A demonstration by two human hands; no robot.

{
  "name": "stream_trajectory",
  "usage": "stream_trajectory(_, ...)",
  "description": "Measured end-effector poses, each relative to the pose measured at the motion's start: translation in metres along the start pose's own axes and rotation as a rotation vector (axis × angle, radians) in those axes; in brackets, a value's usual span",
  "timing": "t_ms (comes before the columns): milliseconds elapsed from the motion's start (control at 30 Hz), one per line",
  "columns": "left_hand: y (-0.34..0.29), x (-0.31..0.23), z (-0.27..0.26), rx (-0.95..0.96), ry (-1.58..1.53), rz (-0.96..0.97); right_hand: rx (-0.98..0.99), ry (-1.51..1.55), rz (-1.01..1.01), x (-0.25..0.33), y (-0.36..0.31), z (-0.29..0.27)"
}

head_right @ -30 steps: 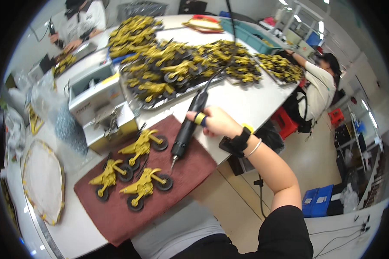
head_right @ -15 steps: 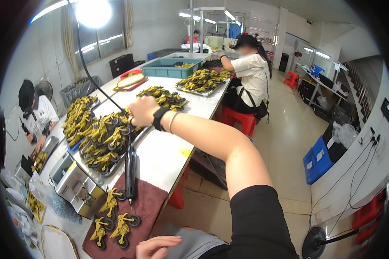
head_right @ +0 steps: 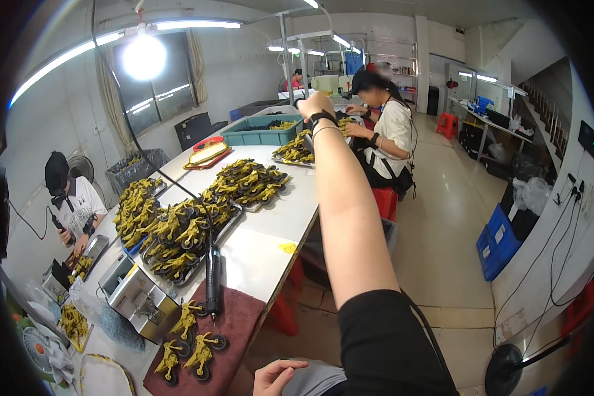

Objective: Assemble small yellow toy motorcycles using an electric screwdriver.

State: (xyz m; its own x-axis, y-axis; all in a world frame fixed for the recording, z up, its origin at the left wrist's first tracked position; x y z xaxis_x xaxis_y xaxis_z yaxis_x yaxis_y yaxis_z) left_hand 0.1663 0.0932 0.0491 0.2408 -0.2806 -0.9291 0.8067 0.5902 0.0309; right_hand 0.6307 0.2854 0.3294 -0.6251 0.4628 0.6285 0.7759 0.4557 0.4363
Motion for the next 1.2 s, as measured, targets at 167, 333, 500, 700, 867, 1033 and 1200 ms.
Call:
stream_trajectory(167, 0.012, -0.011, 0.003, 0.021, 0.03, -0.015, -0.104, -0.339, -0.594, 0.105, -0.083, -0.01)
stream_trajectory(333, 0.034, -0.017, 0.011, 0.154, 0.08, 0.011, -0.07, -0.329, -1.054, 0.158, -0.202, -0.004)
stream_trajectory(500, 0.038, -0.012, 0.019, 0.18, 0.039, 0.023, 0.256, -0.38, -1.342, 0.169, -0.29, 0.049)
stream_trajectory(700, 0.033, -0.004, 0.033, 0.219, 0.015, -0.031, 0.48, -0.517, -1.394, 0.143, -0.305, 0.126)
stream_trajectory(867, 0.026, -0.029, 0.043, 0.223, 0.125, 0.211, 0.446, -0.745, -1.03, 0.125, -0.219, 0.185)
stream_trajectory(1033, 0.037, -0.046, 0.046, 0.137, -0.268, 0.106, 0.317, -0.674, -0.64, 0.106, -0.156, 0.192)
stream_trajectory(1200, 0.066, -0.046, 0.068, 0.178, -0.813, -0.181, 0.387, -0.565, -0.55, 0.1, -0.161, 0.188)
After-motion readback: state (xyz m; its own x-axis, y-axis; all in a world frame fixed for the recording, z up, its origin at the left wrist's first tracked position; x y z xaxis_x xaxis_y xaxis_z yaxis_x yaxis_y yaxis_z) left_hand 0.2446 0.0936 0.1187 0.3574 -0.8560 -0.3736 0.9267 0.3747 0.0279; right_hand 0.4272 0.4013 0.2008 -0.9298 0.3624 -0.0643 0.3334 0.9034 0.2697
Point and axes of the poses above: each hand's wrist, its own y-axis towards the middle knuckle, its own z-axis out of the palm, x = y × z, the point moved 6 cm from there along y, towards the middle knuckle, and after that the axes turned 8 degrees about -y, right-handed, at the moved point
